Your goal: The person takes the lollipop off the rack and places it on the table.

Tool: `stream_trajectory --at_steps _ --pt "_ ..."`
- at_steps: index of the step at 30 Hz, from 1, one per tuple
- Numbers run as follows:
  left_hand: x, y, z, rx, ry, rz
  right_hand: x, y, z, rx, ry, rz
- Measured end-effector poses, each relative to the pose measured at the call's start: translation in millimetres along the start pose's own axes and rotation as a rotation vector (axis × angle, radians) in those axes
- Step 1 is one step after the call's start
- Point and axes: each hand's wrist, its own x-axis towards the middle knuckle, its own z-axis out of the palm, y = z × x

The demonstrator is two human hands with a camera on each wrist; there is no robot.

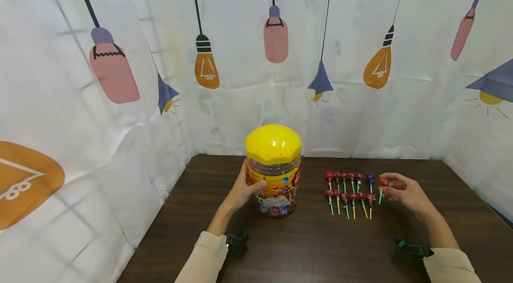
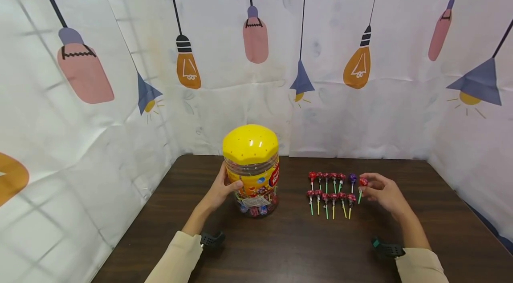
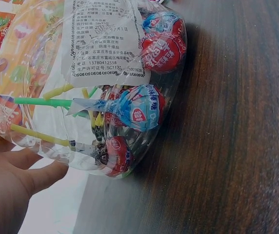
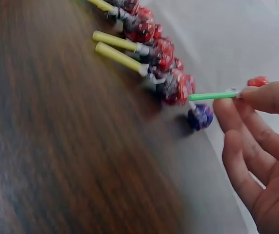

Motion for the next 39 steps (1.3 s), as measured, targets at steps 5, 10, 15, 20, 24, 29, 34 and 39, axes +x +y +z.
stream_trajectory --at_steps 5,10,15,20,24,29,34,39 --pt "0.1 0.6 0.1 -0.008 -0.005 0.011 1.8 10 1 -0.007 -0.066 0.045" --pt "1.2 0.2 0.2 -0.005 -0.007 0.023 1.9 16 0 -0.029 -0.089 0.056" --pt "2.0 -0.4 0.0 -0.004 -0.005 0.024 0.1 16 -1 -0.093 -0.107 0.039" --pt "2.1 -0.2 -0.2 -0.007 -0.006 0.018 0.4 16 -1 -0.180 -0.106 0.020" --pt "1.6 0.5 0.0 -0.007 -0.005 0.013 0.3 17 0 -0.237 -0.130 0.016" --pt "0.1 0.8 0.3 0.004 -0.001 0.004 -1.5 17 0 -0.231 -0.168 0.007" --pt "-0.3 1.0 0.9 -0.006 -0.001 -0.001 -2.1 16 1 -0.199 -0.195 -0.032" --pt "-0.8 2.0 1.3 -0.008 0.000 -0.001 -1.6 17 2 -0.182 -0.197 -0.045"
